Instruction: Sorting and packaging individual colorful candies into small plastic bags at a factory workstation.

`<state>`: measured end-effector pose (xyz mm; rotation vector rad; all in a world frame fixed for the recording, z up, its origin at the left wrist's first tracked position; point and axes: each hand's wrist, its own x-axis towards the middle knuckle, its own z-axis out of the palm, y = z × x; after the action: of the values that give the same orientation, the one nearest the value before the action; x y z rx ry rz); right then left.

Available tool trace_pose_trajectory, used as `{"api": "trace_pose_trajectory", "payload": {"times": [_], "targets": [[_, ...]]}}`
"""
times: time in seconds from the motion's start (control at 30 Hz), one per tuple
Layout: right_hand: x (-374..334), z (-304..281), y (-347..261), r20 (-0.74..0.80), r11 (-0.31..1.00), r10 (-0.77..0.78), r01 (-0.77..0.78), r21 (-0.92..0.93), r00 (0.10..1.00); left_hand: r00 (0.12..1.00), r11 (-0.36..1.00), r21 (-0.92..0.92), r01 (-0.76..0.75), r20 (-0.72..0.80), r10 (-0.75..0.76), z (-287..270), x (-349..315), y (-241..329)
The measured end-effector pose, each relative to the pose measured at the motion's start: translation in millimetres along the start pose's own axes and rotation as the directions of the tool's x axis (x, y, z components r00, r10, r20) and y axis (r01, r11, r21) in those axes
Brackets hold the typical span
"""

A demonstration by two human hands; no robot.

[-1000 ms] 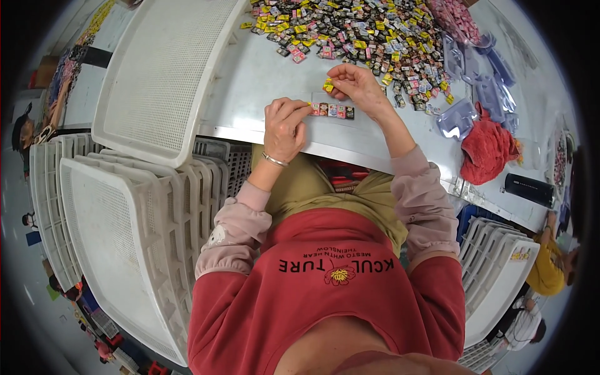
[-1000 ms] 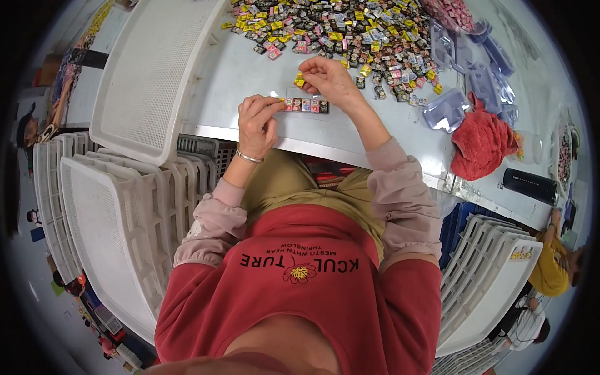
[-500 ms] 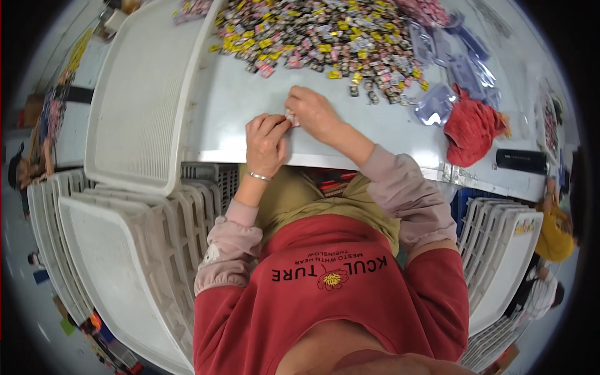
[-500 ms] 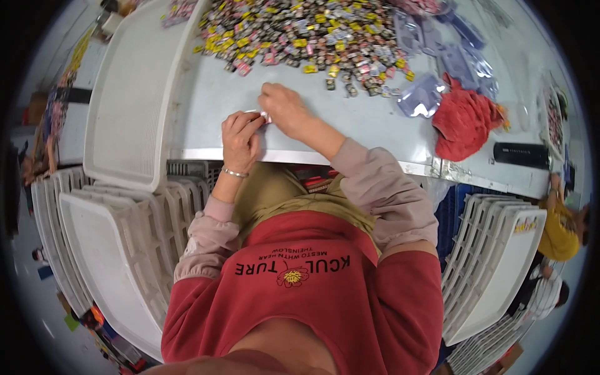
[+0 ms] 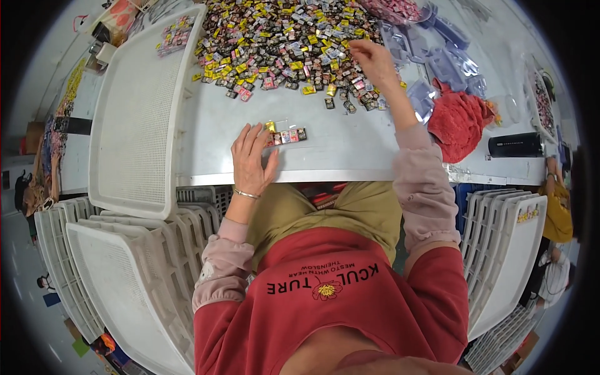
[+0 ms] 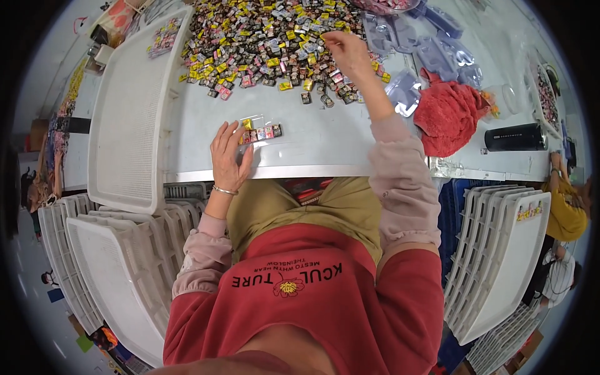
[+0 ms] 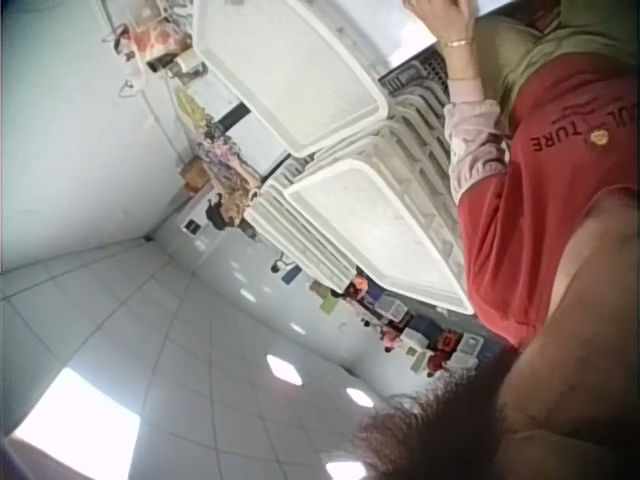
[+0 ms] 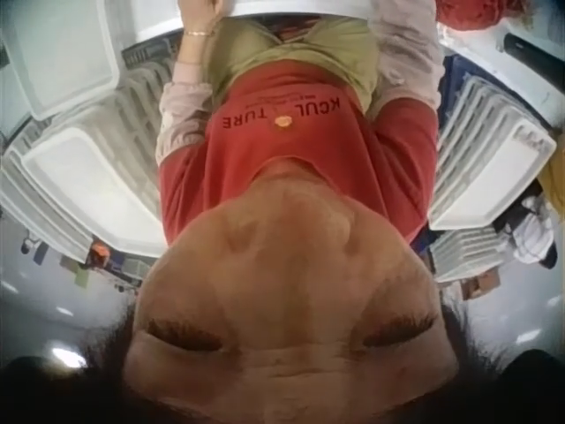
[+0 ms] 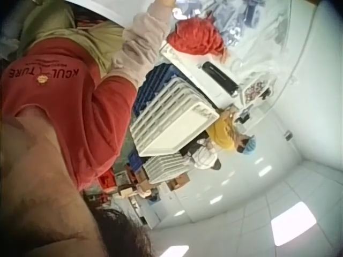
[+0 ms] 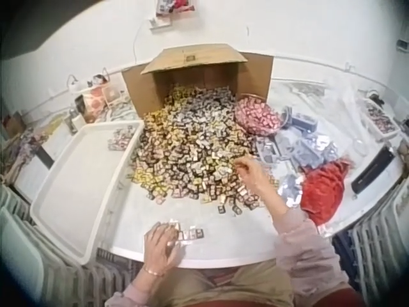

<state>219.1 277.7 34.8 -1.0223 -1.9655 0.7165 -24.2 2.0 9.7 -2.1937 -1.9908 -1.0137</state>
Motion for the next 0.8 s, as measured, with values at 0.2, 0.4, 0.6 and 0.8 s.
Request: {"api": "trace_pose_trajectory", "payload": {"times": [0.2,0.4,0.6,0.8], "targets": [[15,36,-7,0.319,0.815,-0.266,0.389,-0.429,0.910,0.975,0.990,-0.068,0.122,-0.176,-0.132,3,-3,-6],[2,26,-15,0.121,0.908,-0.244,0.271,-0.321,0.962,0.947,0.972,-0.178,0.155,-0.253,-0.198,7,-2,-14],[-63,67,-83,0.313,0.972,-0.196,0.142,0.186,0.929,0.968,0.979,-0.172,0.109,-0.204,-0.144,2,0,-9],[-86,102,-97,0.451,0.969,-0.246,0.207,0.135,0.858,0.977,0.976,-0.107,0.188,-0.078,-0.197,-1,0,-5]]}}
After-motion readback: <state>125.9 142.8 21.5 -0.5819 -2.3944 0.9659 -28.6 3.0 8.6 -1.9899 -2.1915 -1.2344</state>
